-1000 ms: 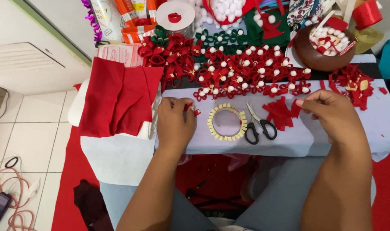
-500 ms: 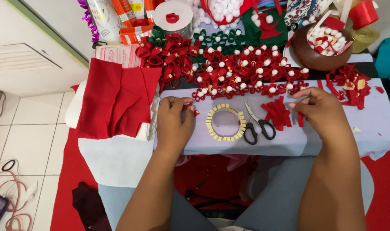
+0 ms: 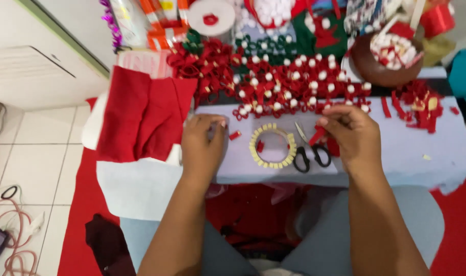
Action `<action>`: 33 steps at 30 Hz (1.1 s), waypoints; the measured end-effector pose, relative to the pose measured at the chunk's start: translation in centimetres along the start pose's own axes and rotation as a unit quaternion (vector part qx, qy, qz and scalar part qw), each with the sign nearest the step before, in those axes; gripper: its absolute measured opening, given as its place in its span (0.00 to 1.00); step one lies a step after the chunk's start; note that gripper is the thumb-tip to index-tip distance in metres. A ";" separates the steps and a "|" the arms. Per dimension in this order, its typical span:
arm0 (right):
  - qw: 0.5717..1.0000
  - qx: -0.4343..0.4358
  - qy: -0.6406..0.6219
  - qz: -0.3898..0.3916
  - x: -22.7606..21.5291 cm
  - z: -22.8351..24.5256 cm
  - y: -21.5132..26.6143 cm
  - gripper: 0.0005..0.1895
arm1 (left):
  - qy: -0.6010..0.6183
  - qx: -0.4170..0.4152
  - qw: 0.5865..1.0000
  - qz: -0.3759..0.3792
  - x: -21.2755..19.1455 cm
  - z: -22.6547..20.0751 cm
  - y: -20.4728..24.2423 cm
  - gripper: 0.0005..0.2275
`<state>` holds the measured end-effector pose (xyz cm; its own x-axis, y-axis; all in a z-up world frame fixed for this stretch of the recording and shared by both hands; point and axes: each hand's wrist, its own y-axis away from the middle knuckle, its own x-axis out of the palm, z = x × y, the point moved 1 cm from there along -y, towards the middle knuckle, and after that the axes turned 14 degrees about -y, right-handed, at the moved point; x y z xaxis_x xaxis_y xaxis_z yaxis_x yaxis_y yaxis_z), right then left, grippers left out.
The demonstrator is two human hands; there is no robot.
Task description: Attaching small strips of red fabric to a circular frame to create a decorative craft item.
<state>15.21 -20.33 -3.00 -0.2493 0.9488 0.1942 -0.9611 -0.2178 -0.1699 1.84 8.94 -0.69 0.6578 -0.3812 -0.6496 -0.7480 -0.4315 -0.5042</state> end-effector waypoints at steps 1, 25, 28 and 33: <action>1.000 -0.013 -0.003 0.007 0.4 0.5 0.0 0.09 | -0.001 0.006 1.000 -0.014 0.2 0.2 0.0 0.02; 0.790 0.201 0.488 0.311 11.5 5.3 -0.6 0.17 | 0.062 -0.082 0.993 0.052 0.7 -1.1 0.1 0.07; 0.724 0.161 0.546 0.389 11.2 2.5 0.1 0.17 | 0.078 -0.085 0.992 0.050 0.4 -1.3 0.2 0.09; 0.758 0.080 0.545 0.348 10.4 1.4 1.1 0.18 | 0.083 -0.088 0.991 0.051 0.0 -1.2 -0.1 0.09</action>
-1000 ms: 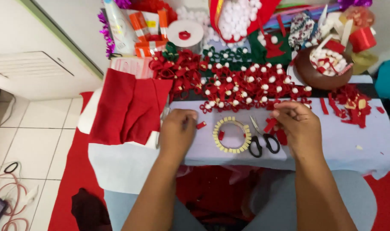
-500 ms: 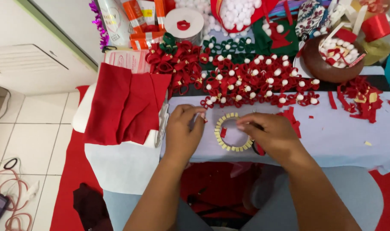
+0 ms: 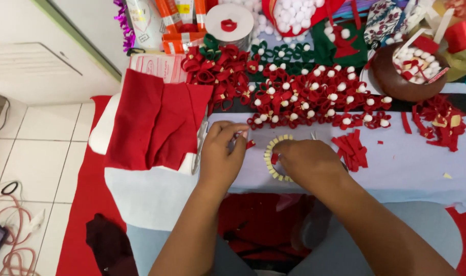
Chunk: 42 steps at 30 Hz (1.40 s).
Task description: Attaching small strips of red fabric to a circular frame to create a decorative craft item.
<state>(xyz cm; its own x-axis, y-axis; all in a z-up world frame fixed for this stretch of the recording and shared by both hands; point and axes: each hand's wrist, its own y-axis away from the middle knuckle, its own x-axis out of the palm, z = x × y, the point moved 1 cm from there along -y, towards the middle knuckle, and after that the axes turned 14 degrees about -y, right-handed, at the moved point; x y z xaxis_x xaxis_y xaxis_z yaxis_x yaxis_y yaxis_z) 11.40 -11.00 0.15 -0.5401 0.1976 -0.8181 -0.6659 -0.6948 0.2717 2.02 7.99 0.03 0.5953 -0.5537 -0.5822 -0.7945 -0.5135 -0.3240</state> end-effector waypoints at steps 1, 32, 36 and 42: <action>1.000 -0.001 0.000 0.003 0.6 -0.3 0.0 0.18 | -0.001 -0.003 1.000 0.000 -0.1 0.1 0.3 0.09; 0.920 -0.019 -0.319 -0.227 -3.4 1.3 3.0 0.12 | 0.142 0.117 0.975 -0.128 0.8 -0.9 1.1 0.07; 0.795 -0.061 -0.522 -0.302 -1.2 -2.8 3.0 0.08 | 0.025 0.321 0.944 -0.074 2.8 -3.4 3.0 0.06; 0.714 -0.060 -0.656 -0.236 1.6 -2.4 3.4 0.10 | 0.067 0.405 0.911 -0.045 2.4 -7.1 4.7 0.08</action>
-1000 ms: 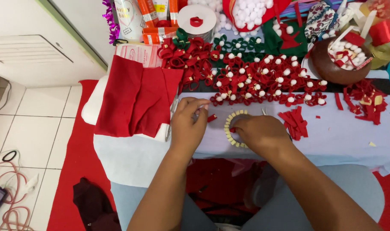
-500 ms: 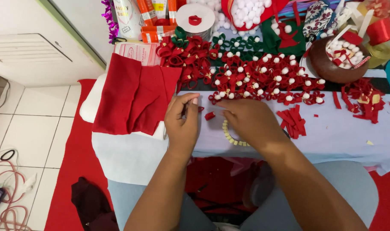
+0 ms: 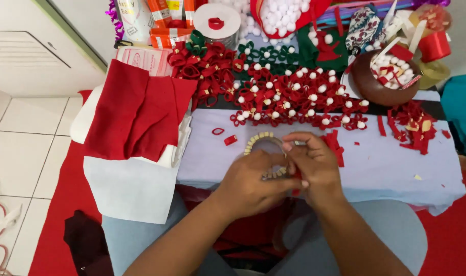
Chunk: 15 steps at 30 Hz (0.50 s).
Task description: Attaching small strips of red fabric to a circular frame to create a decorative craft item.
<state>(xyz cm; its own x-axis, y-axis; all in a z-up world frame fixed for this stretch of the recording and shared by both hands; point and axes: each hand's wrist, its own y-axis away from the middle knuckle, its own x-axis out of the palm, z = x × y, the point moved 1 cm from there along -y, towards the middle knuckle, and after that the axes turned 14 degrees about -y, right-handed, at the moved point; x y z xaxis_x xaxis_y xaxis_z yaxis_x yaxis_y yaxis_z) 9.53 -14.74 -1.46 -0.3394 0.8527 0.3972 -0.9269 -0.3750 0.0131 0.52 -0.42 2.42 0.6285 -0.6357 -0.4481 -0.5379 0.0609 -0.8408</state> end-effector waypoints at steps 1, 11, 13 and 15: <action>1.000 0.000 0.000 0.003 0.5 0.6 0.2 0.10 | -0.003 0.000 1.000 -0.002 0.4 0.0 0.0 0.08; 0.986 -0.110 0.125 0.023 -0.8 1.8 0.3 0.05 | 0.121 -0.215 0.969 -0.021 1.2 1.3 1.4 0.07; 0.974 -0.128 0.183 0.025 -1.1 1.9 0.3 0.05 | 0.140 -0.283 0.949 -0.020 0.5 1.5 1.4 0.06; 0.975 -0.105 0.188 0.047 -0.4 2.1 0.6 0.10 | 0.125 -0.361 0.924 -0.032 0.2 1.9 1.6 0.06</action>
